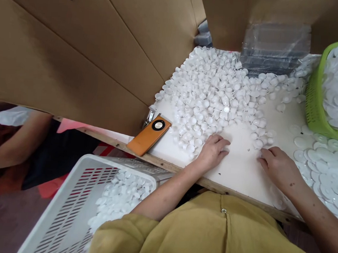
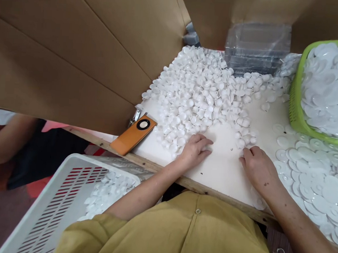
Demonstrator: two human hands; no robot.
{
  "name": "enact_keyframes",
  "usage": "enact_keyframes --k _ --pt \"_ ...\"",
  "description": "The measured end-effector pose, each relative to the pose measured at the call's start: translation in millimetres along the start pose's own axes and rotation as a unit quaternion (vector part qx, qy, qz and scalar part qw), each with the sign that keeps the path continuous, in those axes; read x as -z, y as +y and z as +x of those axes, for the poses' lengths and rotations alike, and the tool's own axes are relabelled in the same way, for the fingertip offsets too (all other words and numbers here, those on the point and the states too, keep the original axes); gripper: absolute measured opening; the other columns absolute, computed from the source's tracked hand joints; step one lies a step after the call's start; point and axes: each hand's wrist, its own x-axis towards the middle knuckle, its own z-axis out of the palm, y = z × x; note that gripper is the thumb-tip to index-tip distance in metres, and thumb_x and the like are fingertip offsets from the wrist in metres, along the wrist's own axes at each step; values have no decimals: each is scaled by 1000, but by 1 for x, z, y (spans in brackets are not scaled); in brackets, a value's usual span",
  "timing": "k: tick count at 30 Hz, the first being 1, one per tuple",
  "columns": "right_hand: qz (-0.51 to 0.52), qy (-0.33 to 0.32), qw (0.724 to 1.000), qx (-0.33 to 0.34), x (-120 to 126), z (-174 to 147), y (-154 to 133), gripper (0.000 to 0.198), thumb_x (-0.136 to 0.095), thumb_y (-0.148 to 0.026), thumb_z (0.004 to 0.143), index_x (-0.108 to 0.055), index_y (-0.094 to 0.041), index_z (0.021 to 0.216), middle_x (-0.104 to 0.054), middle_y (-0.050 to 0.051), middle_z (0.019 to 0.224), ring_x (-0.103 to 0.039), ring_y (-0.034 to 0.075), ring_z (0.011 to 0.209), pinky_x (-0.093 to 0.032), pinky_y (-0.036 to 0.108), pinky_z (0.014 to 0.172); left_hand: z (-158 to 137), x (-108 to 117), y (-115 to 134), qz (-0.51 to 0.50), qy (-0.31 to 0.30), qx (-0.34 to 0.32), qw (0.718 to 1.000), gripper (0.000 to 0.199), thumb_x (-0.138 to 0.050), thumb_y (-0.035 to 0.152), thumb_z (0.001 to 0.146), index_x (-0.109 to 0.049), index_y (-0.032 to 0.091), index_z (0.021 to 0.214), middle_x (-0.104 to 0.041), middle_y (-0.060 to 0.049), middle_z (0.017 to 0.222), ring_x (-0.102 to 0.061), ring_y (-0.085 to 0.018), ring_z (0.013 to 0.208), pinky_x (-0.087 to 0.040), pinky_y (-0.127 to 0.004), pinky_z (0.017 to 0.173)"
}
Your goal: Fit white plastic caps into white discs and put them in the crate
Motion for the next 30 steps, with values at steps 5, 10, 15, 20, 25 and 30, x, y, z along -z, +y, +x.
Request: enact_keyframes --k 5,10,15,20,25,30 --pt "-67 -34 997 12 11 4 -11 17 -51 -23 88 -63 -11 87 -60 13 82 -56 23 68 -39 32 59 -7 3 -1 -21 -16 -9 1000 34 -70 19 73 -64 17 107 -52 -12 114 -52 -24 105 -47 -38 91" --pt "-94 -60 993 22 16 9 -20 15 -50 -8 81 -64 -9 85 -62 14 79 -58 22 65 -38 31 56 -13 8 8 -62 -42 39 996 30 -64 26 81 -62 17 110 -61 -7 93 -59 -19 86 -49 -31 81" --pt "2 -27 999 -41 10 9 -16 23 -45 -12 85 -66 -13 95 -66 11 83 -62 22 68 -38 30 53 -9 21 25 -122 -99 116 981 28 -55 37 87 -58 21 110 -63 2 72 -60 -14 67 -46 -25 67" --pt "261 -10 962 -85 8 12 -11 18 -46 -26 88 -63 -20 91 -66 6 88 -63 19 74 -46 30 66 3 23 28 -23 -180 156 971 26 -55 36 87 -59 20 106 -65 -1 73 -62 -19 73 -44 -27 68" --pt "379 -61 910 -156 18 18 -20 16 -55 -37 84 -58 -23 78 -63 1 75 -57 17 67 -43 30 62 -3 21 22 -29 -141 144 979 36 -57 40 86 -55 21 117 -64 -1 78 -63 -20 78 -46 -28 70" --pt "579 -114 774 -229 15 33 -44 25 -63 -44 77 -57 -20 79 -58 -2 62 -53 13 53 -45 27 50 -12 16 12 -36 -104 69 992 34 -71 27 74 -63 21 106 -61 -3 95 -61 -17 83 -47 -26 73"
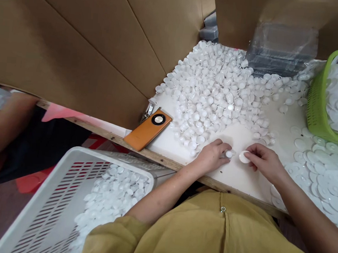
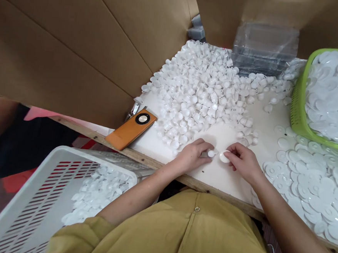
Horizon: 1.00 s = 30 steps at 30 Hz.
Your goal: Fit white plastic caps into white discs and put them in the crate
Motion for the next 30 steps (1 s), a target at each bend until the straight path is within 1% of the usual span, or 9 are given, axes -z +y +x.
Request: enact_keyframes --k 3,5,8,13,19,23,25,27,30 --pt "105 -25 992 -62 -21 11 -4 32 -72 -45 68 -56 -19 76 -59 -2 57 -56 13 49 -47 25 45 3 -6 -4 0 7 0 1000 16 -67 28 78 -67 21 92 -63 -2 89 -61 -15 79 -45 -24 68" --pt "115 -34 989 -81 -31 18 -5 32 -75 -42 65 -55 -18 74 -60 -1 55 -59 14 49 -48 24 44 6 -8 -6 2 10 2 1000 17 -66 34 79 -67 21 90 -64 -2 87 -61 -16 78 -44 -24 66" --pt "55 -39 994 -84 -35 26 -6 28 -73 -39 68 -55 -18 75 -59 -2 53 -59 14 47 -47 22 40 7 -7 -7 8 12 2 1000 21 -65 39 80 -67 20 89 -66 -2 86 -61 -16 78 -42 -24 64" --pt "-75 -61 993 -70 -30 29 -9 23 -69 -37 73 -54 -20 74 -57 -5 55 -59 12 43 -40 20 36 7 -5 -9 8 -3 -16 1000 20 -66 38 78 -67 19 87 -67 -2 80 -60 -16 74 -39 -24 62" --pt "-86 -81 991 -63 -32 31 -9 21 -68 -34 73 -52 -20 73 -57 -5 54 -58 12 42 -39 20 40 7 0 -9 17 -21 -14 1000 17 -65 35 78 -67 18 82 -66 -2 76 -60 -17 73 -39 -25 62" --pt "-89 -93 989 -75 -31 33 -10 24 -68 -37 74 -51 -20 76 -57 -5 54 -56 11 40 -38 20 38 7 18 -8 -35 -93 -21 995 25 -71 35 72 -67 20 91 -66 0 80 -60 -16 74 -40 -24 62" --pt "-83 -102 987 -91 -31 34 -13 25 -69 -36 73 -50 -21 79 -57 -6 53 -56 12 39 -35 19 36 11 24 -7 -57 -120 -5 991 26 -71 37 72 -66 21 92 -66 2 79 -60 -14 71 -39 -23 59" --pt "-79 -107 986 -103 -31 35 -15 26 -70 -35 73 -49 -21 79 -56 -6 52 -55 12 38 -33 19 34 17 26 -6 -42 -125 13 991 23 -71 37 72 -64 20 86 -64 3 74 -59 -14 66 -37 -22 56" --pt "-101 -104 984 -104 -30 37 -18 25 -69 -34 75 -47 -21 74 -54 -6 48 -52 11 34 -33 19 33 27 26 -4 13 -140 8 990 23 -73 37 69 -60 20 78 -61 3 69 -56 -13 61 -34 -23 53"
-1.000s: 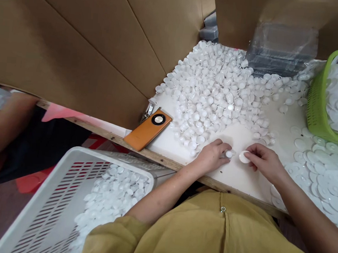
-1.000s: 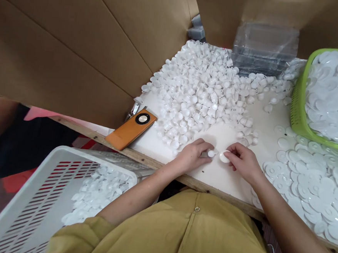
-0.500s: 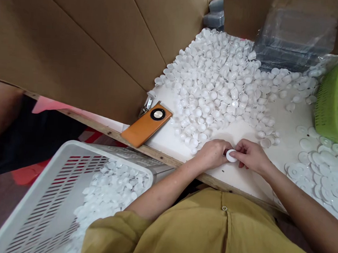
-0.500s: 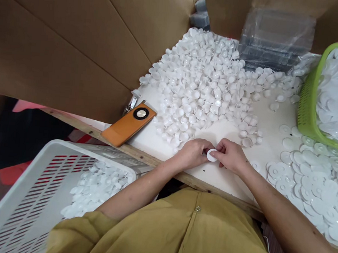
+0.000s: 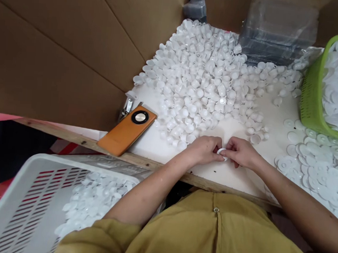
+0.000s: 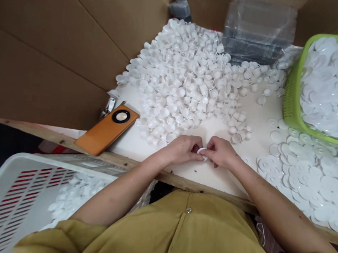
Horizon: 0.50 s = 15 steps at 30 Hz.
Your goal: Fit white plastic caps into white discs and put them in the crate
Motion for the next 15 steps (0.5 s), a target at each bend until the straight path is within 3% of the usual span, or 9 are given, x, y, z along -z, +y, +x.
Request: enact_keyframes --k 6,10,13,15 --pt "32 -26 999 -17 -2 6 -6 25 -68 -20 72 -44 -23 76 -49 -9 44 -44 9 33 -34 20 32 11 5 1 41 -57 -12 997 25 -72 34 68 -58 21 83 -62 4 68 -55 -13 61 -32 -23 54" --pt "44 8 998 39 -4 -4 -1 24 -67 -27 74 -45 -23 82 -53 -8 53 -49 10 39 -39 21 39 6 -2 8 8 -24 -12 1000 22 -66 32 73 -60 22 92 -61 4 71 -56 -14 64 -36 -22 57" --pt "20 55 992 114 10 -28 14 20 -63 -37 79 -50 -23 85 -58 -5 63 -55 11 49 -42 24 49 -29 0 10 -52 12 -12 999 18 -58 31 79 -62 22 93 -63 3 75 -57 -14 69 -40 -23 63" --pt "-41 133 982 127 31 -51 33 20 -61 -41 80 -54 -22 82 -61 -2 70 -57 14 59 -43 25 54 -74 12 -4 -90 29 15 995 21 -56 36 81 -63 23 97 -66 2 86 -59 -15 76 -44 -24 68"
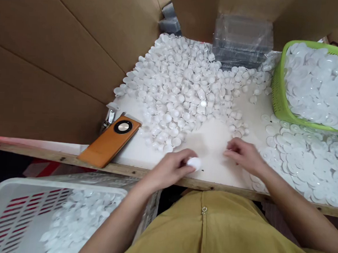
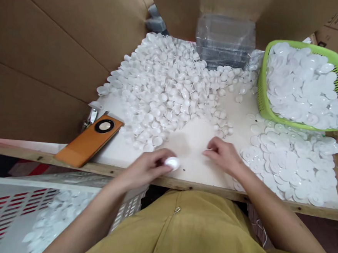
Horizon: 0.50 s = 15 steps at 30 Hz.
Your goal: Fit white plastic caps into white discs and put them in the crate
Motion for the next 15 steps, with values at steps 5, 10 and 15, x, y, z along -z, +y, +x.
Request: enact_keyframes --k 5,10,15 --pt "-299 133 944 -47 58 -45 57 33 -62 -51 76 -58 -21 91 -62 6 89 -58 19 65 -40 31 55 -144 69 -75 106 23 254 961 41 -59 57 74 -68 29 102 -65 5 71 -59 -19 67 -46 -28 63" --pt "-388 136 911 -1 57 -52 86 33 -55 -51 83 -59 -21 98 -59 11 97 -61 26 74 -41 34 53 -181 70 -89 217 155 344 900 36 -54 53 76 -69 26 96 -70 -2 79 -64 -25 73 -48 -35 71" --pt "-384 133 911 73 48 -44 69 23 -47 -40 91 -62 -23 95 -62 13 94 -62 30 79 -44 38 60 -85 16 -42 206 254 137 935 34 -52 45 85 -64 21 106 -67 -6 93 -63 -21 84 -49 -31 77"
